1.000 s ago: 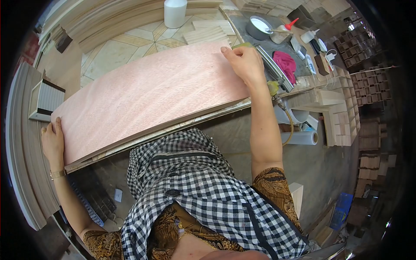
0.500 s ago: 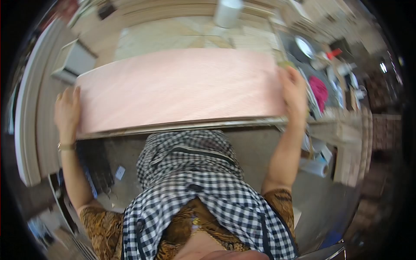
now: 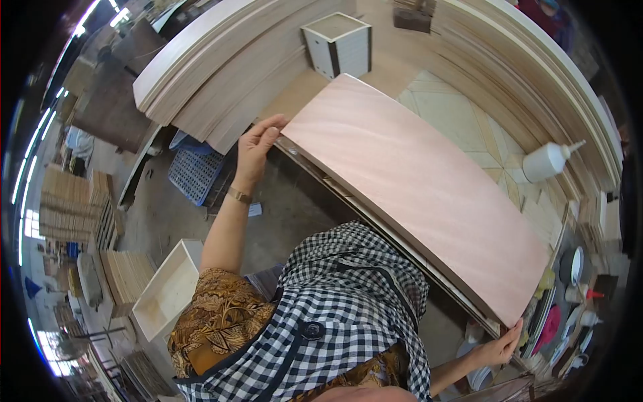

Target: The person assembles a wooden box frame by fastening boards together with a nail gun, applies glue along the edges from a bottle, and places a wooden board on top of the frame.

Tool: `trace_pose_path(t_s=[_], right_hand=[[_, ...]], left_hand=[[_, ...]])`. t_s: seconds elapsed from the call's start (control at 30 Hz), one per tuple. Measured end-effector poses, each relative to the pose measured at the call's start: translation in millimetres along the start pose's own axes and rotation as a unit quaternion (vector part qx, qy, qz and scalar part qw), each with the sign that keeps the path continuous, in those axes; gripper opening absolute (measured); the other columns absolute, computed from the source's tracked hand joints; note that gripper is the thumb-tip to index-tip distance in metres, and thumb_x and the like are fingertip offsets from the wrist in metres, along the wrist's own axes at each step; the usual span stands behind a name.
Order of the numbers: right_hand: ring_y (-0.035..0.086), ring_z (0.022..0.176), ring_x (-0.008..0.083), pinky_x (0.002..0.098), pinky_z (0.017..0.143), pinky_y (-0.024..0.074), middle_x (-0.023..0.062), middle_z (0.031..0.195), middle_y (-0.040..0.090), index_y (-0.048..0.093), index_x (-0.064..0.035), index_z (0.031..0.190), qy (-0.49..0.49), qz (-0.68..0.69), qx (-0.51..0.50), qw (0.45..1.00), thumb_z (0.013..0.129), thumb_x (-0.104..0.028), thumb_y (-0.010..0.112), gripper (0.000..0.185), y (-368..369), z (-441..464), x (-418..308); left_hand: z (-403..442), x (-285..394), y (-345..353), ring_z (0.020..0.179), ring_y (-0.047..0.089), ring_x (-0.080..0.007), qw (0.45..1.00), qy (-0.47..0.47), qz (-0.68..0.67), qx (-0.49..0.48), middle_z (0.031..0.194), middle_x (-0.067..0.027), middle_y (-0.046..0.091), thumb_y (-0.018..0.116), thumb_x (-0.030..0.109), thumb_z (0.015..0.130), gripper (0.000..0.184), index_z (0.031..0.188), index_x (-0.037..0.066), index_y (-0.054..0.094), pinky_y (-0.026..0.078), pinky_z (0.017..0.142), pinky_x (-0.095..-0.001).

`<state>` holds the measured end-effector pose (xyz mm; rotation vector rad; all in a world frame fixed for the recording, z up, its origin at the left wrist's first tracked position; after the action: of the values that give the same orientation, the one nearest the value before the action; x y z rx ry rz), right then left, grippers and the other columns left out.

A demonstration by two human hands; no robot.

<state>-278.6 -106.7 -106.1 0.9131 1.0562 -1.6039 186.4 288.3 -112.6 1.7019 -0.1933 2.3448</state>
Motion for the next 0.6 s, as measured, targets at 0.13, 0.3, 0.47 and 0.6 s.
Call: trace_pose_path(t_s=[0.13, 0.3, 0.47, 0.6], right_hand=[[0.058, 0.101, 0.0196, 0.029, 0.091, 0.0465, 0.0184, 0.111, 0.06, 0.057, 0.0111, 0.11, -0.006, 0.023, 0.02, 1.0, 0.093, -0.016, 0.051, 0.032, -2.4, -3.1, 0.2], [0.059, 0.098, 0.0206, 0.0288, 0.088, 0.0482, 0.0191, 0.109, 0.06, 0.058, 0.0117, 0.108, 0.012, 0.021, 0.037, 0.999, 0.093, -0.015, 0.052, 0.031, -2.8, -6.8, 2.6], [0.06, 0.096, 0.0202, 0.0287, 0.086, 0.049, 0.0197, 0.107, 0.061, 0.059, 0.0113, 0.106, -0.003, 0.027, 0.057, 0.998, 0.092, -0.014, 0.054, 0.03, -4.4, -7.9, 11.5], [0.061, 0.095, 0.0202, 0.0286, 0.085, 0.0494, 0.0197, 0.106, 0.062, 0.059, 0.0113, 0.106, -0.008, 0.044, 0.067, 0.997, 0.091, -0.013, 0.055, 0.029, -3.1, -9.7, 10.6]], left_hand=[[-2.7, -1.3, 4.4, 0.094, 0.058, -0.0117, 1.0, -0.021, -0.01, -0.006, 0.102, -0.008, 0.064, 0.062, 0.014, 0.086, 0.029, 0.11, -0.003, 0.061, 0.044, 0.084, -0.0237], [-1.7, -13.1, 3.6, 0.089, 0.057, -0.0098, 0.999, -0.023, -0.042, 0.012, 0.099, -0.0064, 0.064, 0.064, 0.014, 0.085, 0.028, 0.107, -0.003, 0.062, 0.044, 0.081, -0.0222], [0.2, -15.6, 5.9, 0.09, 0.056, -0.0112, 0.999, -0.013, -0.024, 0.028, 0.098, -0.0057, 0.062, 0.062, 0.013, 0.086, 0.028, 0.108, -0.005, 0.061, 0.044, 0.084, -0.0236], [2.0, -17.2, 7.1, 0.092, 0.054, -0.0105, 0.999, -0.007, -0.035, 0.017, 0.097, -0.0024, 0.059, 0.063, 0.012, 0.085, 0.028, 0.108, -0.004, 0.061, 0.042, 0.087, -0.0238]])
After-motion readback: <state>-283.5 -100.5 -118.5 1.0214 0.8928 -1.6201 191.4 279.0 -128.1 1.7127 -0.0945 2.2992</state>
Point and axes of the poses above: each hand's wrist, its own z-axis towards the middle knuckle, its own y-axis out of the palm, x = y × z, the point moved 4 cm from there along z, towards the middle knuckle
